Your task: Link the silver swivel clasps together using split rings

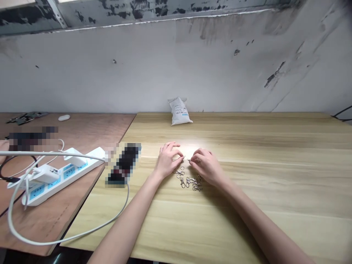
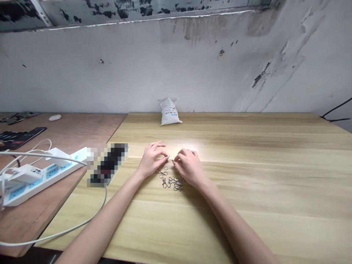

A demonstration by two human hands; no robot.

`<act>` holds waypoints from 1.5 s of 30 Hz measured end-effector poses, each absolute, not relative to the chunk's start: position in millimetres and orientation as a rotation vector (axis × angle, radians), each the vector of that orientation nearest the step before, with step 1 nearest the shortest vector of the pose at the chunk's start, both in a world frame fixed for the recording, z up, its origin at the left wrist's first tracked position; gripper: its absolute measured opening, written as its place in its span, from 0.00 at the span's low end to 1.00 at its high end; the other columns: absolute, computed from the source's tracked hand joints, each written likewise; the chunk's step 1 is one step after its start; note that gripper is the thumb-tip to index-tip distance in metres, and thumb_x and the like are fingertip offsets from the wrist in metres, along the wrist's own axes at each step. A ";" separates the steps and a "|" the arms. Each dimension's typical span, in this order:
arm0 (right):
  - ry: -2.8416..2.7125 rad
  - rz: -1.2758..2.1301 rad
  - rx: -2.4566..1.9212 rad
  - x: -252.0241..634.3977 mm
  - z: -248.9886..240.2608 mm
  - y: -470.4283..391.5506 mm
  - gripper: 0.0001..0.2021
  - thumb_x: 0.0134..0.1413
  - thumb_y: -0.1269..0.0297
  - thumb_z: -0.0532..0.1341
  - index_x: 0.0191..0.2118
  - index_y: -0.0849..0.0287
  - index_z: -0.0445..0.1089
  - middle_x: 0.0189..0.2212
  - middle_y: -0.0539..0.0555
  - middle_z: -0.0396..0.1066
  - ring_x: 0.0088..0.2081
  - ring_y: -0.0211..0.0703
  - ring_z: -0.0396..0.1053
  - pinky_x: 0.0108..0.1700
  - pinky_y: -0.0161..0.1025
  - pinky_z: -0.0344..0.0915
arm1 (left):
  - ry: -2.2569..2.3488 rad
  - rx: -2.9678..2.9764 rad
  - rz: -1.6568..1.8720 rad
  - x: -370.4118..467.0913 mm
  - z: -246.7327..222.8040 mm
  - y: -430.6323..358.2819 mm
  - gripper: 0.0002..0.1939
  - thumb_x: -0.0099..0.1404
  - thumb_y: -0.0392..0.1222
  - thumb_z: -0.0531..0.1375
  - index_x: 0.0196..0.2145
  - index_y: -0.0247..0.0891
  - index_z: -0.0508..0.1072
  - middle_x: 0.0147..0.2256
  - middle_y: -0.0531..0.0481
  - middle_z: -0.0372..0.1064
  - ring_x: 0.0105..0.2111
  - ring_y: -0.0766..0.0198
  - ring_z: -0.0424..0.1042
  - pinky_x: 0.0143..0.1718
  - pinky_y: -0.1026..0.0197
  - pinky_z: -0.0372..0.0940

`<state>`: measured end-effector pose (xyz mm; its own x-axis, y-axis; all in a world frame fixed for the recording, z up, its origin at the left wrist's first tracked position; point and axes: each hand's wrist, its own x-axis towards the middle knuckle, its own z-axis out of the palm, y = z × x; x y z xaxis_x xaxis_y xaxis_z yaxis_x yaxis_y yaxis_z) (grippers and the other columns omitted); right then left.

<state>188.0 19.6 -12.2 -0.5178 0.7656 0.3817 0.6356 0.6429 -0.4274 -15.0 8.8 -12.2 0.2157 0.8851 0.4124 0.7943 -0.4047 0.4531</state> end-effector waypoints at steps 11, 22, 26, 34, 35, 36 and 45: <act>-2.289 0.280 -1.076 200.3 -19.7 22.9 0.05 0.60 0.63 0.59 0.34 0.56 0.70 0.55 0.62 0.65 0.63 0.59 0.53 0.57 0.59 0.59 | 1.466 2.568 1.017 -1.6 -8.3 4.0 0.04 0.63 0.42 0.63 0.31 0.43 0.77 0.54 0.49 0.69 0.61 0.52 0.57 0.58 0.46 0.56; -2.350 0.059 -1.036 204.8 -10.2 20.0 0.04 0.60 0.66 0.59 0.35 0.57 0.71 0.56 0.62 0.65 0.62 0.57 0.57 0.57 0.56 0.58 | 1.468 2.630 0.986 -0.5 -2.8 3.0 0.03 0.63 0.40 0.64 0.30 0.42 0.77 0.54 0.48 0.69 0.61 0.50 0.58 0.60 0.42 0.54; -2.334 0.112 -1.061 208.0 -11.4 22.2 0.04 0.59 0.65 0.60 0.34 0.56 0.71 0.55 0.61 0.66 0.61 0.57 0.57 0.56 0.56 0.58 | 1.449 2.643 0.952 4.5 -1.0 0.6 0.04 0.63 0.41 0.64 0.30 0.42 0.77 0.54 0.49 0.69 0.61 0.51 0.58 0.60 0.44 0.54; -2.319 0.190 -0.962 210.1 -11.0 23.1 0.04 0.60 0.65 0.59 0.35 0.55 0.71 0.53 0.59 0.67 0.60 0.55 0.58 0.55 0.55 0.59 | 1.486 2.560 0.933 2.8 0.6 0.0 0.03 0.64 0.40 0.63 0.32 0.43 0.77 0.55 0.49 0.68 0.62 0.50 0.56 0.60 0.43 0.53; -2.321 0.188 -0.957 210.0 -10.8 23.0 0.04 0.60 0.65 0.59 0.35 0.55 0.71 0.53 0.58 0.67 0.59 0.55 0.59 0.55 0.55 0.59 | 1.484 2.559 0.933 2.9 0.5 0.0 0.03 0.64 0.40 0.63 0.32 0.43 0.77 0.55 0.49 0.68 0.62 0.50 0.56 0.59 0.44 0.54; -2.323 0.184 -0.956 210.0 -10.8 22.9 0.04 0.60 0.65 0.59 0.35 0.55 0.71 0.53 0.58 0.67 0.59 0.54 0.59 0.56 0.54 0.59 | 1.477 2.563 0.933 3.3 0.4 -0.1 0.03 0.64 0.40 0.63 0.32 0.43 0.77 0.55 0.49 0.68 0.62 0.51 0.56 0.59 0.44 0.54; -2.300 0.213 -1.045 209.3 -14.1 23.2 0.05 0.61 0.63 0.59 0.36 0.55 0.71 0.52 0.60 0.67 0.58 0.55 0.59 0.55 0.54 0.59 | 1.438 2.501 0.996 6.8 2.0 -1.2 0.03 0.63 0.41 0.64 0.31 0.43 0.77 0.55 0.50 0.68 0.62 0.52 0.56 0.59 0.46 0.54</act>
